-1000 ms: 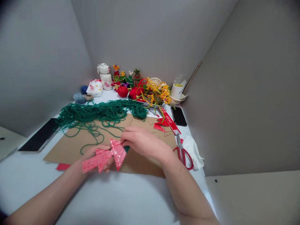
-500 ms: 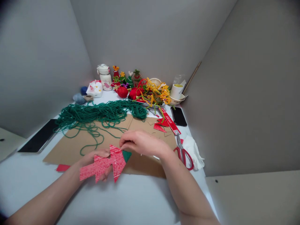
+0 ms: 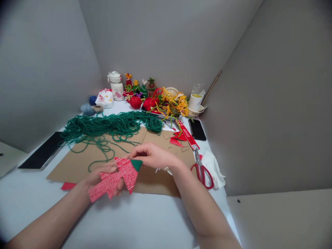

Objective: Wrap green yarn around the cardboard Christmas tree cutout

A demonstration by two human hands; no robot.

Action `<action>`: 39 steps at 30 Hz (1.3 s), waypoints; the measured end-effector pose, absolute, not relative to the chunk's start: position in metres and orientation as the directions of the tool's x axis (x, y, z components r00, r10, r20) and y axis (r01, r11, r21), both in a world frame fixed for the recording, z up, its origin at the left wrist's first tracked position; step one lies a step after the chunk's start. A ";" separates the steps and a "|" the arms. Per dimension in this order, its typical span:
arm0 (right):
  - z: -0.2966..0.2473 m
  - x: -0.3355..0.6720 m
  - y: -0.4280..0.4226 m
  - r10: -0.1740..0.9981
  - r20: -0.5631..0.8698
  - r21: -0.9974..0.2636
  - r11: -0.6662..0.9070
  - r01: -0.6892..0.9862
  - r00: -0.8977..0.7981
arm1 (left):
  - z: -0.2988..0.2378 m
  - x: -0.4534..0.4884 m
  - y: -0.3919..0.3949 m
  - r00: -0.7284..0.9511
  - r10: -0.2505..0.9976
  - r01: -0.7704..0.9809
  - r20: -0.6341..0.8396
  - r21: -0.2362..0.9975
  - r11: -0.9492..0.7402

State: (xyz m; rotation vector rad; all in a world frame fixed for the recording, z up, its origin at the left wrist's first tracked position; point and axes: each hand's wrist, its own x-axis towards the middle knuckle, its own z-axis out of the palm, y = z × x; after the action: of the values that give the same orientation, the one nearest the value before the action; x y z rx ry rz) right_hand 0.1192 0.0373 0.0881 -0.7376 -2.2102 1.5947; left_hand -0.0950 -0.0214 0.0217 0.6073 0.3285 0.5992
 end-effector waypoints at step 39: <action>0.084 0.113 0.038 0.830 -0.007 -0.950 0.168 0.263 -0.558 | 0.035 -0.082 -0.024 0.477 0.859 -0.500 -0.187 0.746 0.440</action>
State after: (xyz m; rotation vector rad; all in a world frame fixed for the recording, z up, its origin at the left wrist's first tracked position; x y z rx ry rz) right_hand 0.1127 0.0376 0.0844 -1.0294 -1.9209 1.3969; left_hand -0.0820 -0.0239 0.0354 0.6761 0.6108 0.9117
